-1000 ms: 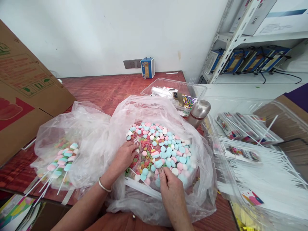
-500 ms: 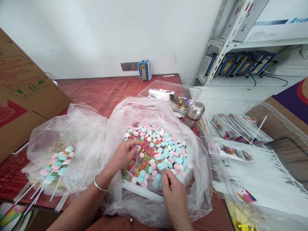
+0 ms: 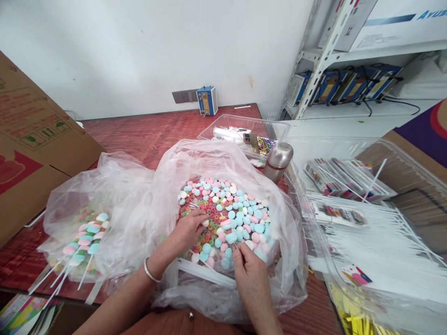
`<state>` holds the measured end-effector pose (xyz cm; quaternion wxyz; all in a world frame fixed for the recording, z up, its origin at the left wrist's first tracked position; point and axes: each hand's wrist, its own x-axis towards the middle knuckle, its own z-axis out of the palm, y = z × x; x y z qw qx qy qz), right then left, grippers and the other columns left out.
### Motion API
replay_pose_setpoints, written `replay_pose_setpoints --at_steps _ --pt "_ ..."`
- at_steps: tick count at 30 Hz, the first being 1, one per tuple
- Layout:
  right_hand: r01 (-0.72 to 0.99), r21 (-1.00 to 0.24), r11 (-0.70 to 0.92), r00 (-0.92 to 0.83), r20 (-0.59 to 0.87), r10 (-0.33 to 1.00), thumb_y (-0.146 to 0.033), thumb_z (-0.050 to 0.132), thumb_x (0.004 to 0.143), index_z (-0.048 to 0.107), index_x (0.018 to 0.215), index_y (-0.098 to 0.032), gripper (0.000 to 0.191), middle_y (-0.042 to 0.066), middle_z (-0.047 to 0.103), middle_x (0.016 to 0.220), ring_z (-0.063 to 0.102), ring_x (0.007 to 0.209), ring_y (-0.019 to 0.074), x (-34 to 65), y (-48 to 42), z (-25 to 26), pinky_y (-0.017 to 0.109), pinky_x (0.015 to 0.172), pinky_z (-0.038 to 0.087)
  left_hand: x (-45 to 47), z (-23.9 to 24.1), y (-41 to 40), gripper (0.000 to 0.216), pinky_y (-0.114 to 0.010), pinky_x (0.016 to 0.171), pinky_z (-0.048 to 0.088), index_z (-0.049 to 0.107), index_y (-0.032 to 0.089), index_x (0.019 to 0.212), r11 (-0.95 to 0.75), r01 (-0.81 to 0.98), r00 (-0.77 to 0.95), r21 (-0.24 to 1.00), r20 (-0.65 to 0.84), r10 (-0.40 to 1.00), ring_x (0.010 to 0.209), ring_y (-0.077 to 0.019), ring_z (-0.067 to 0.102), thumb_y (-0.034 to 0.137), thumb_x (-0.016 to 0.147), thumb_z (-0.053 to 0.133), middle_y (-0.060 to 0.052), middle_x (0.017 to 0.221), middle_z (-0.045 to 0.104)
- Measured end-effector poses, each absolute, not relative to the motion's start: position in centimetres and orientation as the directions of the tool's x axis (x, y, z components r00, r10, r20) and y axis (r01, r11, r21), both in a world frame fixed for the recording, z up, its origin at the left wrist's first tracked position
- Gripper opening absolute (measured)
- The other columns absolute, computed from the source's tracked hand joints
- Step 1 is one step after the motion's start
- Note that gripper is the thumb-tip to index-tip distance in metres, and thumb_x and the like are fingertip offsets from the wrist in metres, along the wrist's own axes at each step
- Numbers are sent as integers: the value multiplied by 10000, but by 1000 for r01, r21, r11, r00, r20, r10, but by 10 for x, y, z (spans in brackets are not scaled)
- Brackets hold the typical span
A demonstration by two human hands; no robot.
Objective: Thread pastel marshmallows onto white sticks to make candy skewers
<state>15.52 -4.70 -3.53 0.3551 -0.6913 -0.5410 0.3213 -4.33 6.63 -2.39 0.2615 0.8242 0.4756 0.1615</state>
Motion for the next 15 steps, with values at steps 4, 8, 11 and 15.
replay_pose_setpoints --at_steps 4,8,11,15 --pt "478 -862 -169 195 -83 977 -537 453 906 592 702 -202 416 -13 552 623 480 601 156 149 -46 -33 232 551 355 -44 -31 72 282 -349 856 479 743 160 971 -400 687 496 606 11 868 941 -230 610 53 820 531 -98 966 655" --pt "314 -929 -195 198 -137 971 -549 501 891 604 726 -201 399 -31 522 597 444 550 139 139 -38 -29 231 514 340 -45 -30 75 220 -366 876 475 748 175 1006 -261 582 414 770 -4 910 923 -228 619 170 846 597 -75 915 684" --pt "87 -982 -169 212 -147 966 -537 572 867 621 804 -200 347 -12 599 681 520 615 155 129 -25 -25 237 564 421 -39 -22 67 338 -345 856 498 705 181 1119 75 225 394 971 -161 905 938 -218 649 321 812 703 -76 1020 718" --pt "-73 -991 -111 249 -125 960 -504 644 836 593 815 -209 300 -3 634 733 544 613 149 119 -12 -21 249 574 469 -25 -10 50 466 -286 786 521 710 168 1110 409 -114 451 905 -320 833 882 -187 675 398 717 810 -90 1051 732"
